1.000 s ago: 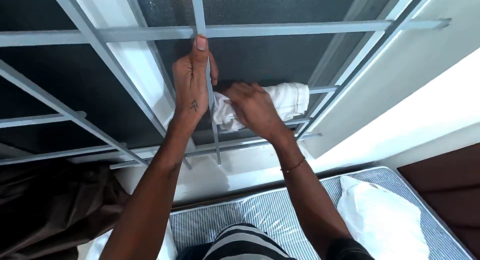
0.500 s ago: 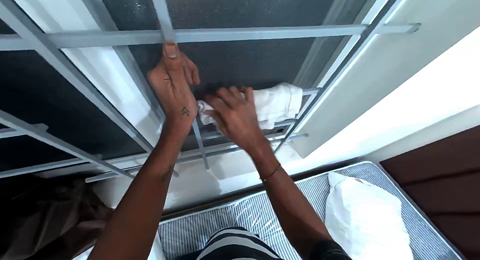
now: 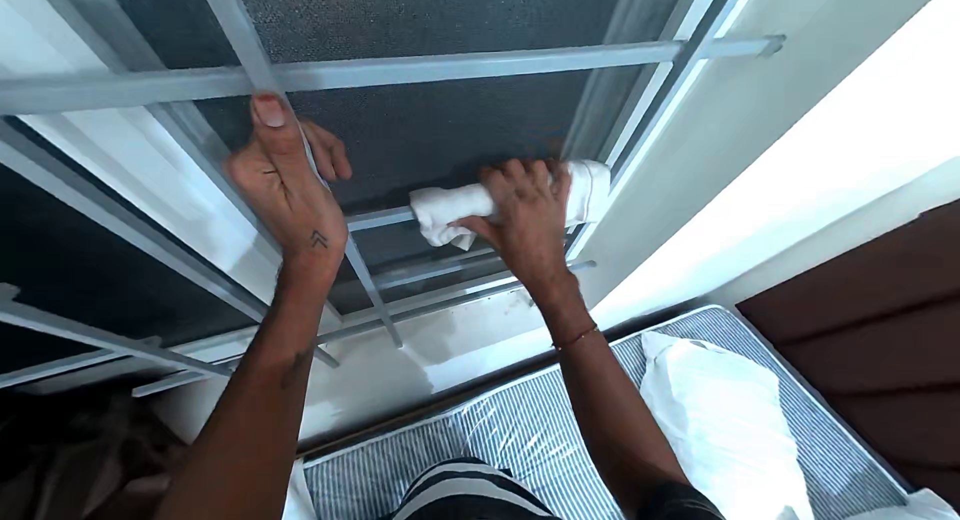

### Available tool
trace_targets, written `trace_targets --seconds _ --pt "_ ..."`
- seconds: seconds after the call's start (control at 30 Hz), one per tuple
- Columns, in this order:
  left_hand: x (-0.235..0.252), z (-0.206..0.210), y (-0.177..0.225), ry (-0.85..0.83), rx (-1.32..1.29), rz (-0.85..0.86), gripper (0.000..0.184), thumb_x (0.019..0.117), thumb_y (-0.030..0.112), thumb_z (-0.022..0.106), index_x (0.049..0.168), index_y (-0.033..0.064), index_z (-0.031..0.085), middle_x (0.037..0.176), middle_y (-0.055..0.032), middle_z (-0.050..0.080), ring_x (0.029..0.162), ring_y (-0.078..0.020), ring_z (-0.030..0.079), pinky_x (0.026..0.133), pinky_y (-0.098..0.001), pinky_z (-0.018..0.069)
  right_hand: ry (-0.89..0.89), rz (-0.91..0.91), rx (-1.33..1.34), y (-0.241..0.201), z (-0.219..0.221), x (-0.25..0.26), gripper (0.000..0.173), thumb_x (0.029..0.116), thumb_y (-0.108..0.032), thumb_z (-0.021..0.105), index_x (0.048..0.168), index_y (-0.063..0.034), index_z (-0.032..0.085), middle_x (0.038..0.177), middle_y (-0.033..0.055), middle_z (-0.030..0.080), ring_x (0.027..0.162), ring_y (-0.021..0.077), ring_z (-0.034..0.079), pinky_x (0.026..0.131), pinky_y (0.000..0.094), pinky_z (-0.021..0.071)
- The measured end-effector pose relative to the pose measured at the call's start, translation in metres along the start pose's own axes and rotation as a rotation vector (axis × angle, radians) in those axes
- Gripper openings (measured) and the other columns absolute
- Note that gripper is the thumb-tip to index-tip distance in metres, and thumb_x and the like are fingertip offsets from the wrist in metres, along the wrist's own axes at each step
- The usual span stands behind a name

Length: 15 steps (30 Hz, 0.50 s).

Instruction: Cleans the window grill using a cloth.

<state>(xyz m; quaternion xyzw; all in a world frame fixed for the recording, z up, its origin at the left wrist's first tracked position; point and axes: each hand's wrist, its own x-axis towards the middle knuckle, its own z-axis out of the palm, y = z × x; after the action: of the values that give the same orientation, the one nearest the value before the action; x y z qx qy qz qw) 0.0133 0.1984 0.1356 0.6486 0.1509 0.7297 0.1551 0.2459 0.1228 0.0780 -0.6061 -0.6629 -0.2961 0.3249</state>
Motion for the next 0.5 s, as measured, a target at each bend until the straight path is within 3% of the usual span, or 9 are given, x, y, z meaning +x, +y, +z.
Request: trace_targets --seconds 0.07,0.13,0.23,0.4,0.5 --pt "0.0 0.001 -0.001 0.006 -0.007 0.001 0.049 0.1139 0.026 0.023 0.074 0.018 0.051 0.064 0.0086 0.058 0.058 -0.0049 0.059 0.059 -0.0257 0.0519 0.022 0.075 -0.067 0.02 -0.002 -0.003 0.081 0.0759 -0.085 0.063 0.12 -0.0183 0.071 0.115 0.0089 0.069 0.117 0.0348 0.06 0.113 0.0671 0.0305" --pt "-0.001 0.0 -0.001 0.01 -0.01 -0.002 0.049 0.1139 0.026 0.023 0.074 0.0175 0.051 0.064 0.0082 0.058 0.058 -0.0055 0.059 0.059 -0.0264 0.0524 0.07 0.108 -0.113 0.039 -0.002 -0.006 0.088 0.0693 -0.091 0.062 0.113 -0.0153 0.072 0.113 0.0112 0.069 0.115 0.0355 0.06 0.108 0.0627 0.0362" --pt "-0.002 0.002 0.0 0.028 -0.013 -0.019 0.049 0.114 0.026 0.024 0.073 0.0176 0.05 0.062 0.0079 0.057 0.056 -0.006 0.058 0.058 -0.0268 0.0518 0.154 0.087 -0.104 0.049 0.005 -0.007 0.085 0.0684 -0.09 0.063 0.101 -0.0118 0.072 0.101 0.0117 0.068 0.104 0.0345 0.062 0.102 0.0577 0.0406" --pt "-0.001 0.005 -0.003 0.038 -0.067 -0.014 0.049 0.1139 0.026 0.025 0.072 0.0191 0.049 0.06 0.0097 0.054 0.054 -0.0053 0.057 0.056 -0.0258 0.0505 0.223 0.113 -0.009 0.011 0.015 -0.001 0.076 0.0642 -0.083 0.074 0.098 -0.0147 0.073 0.097 0.0071 0.069 0.101 0.0327 0.062 0.102 0.0616 0.038" --pt "-0.002 0.003 -0.003 0.035 -0.009 0.002 0.05 0.1141 0.027 0.024 0.072 0.017 0.05 0.061 0.008 0.055 0.056 -0.0063 0.058 0.058 -0.0274 0.0513 0.184 0.085 0.074 -0.022 0.016 0.0 0.081 0.0645 -0.088 0.069 0.105 -0.018 0.074 0.102 0.0041 0.069 0.105 0.0292 0.061 0.106 0.0621 0.0338"
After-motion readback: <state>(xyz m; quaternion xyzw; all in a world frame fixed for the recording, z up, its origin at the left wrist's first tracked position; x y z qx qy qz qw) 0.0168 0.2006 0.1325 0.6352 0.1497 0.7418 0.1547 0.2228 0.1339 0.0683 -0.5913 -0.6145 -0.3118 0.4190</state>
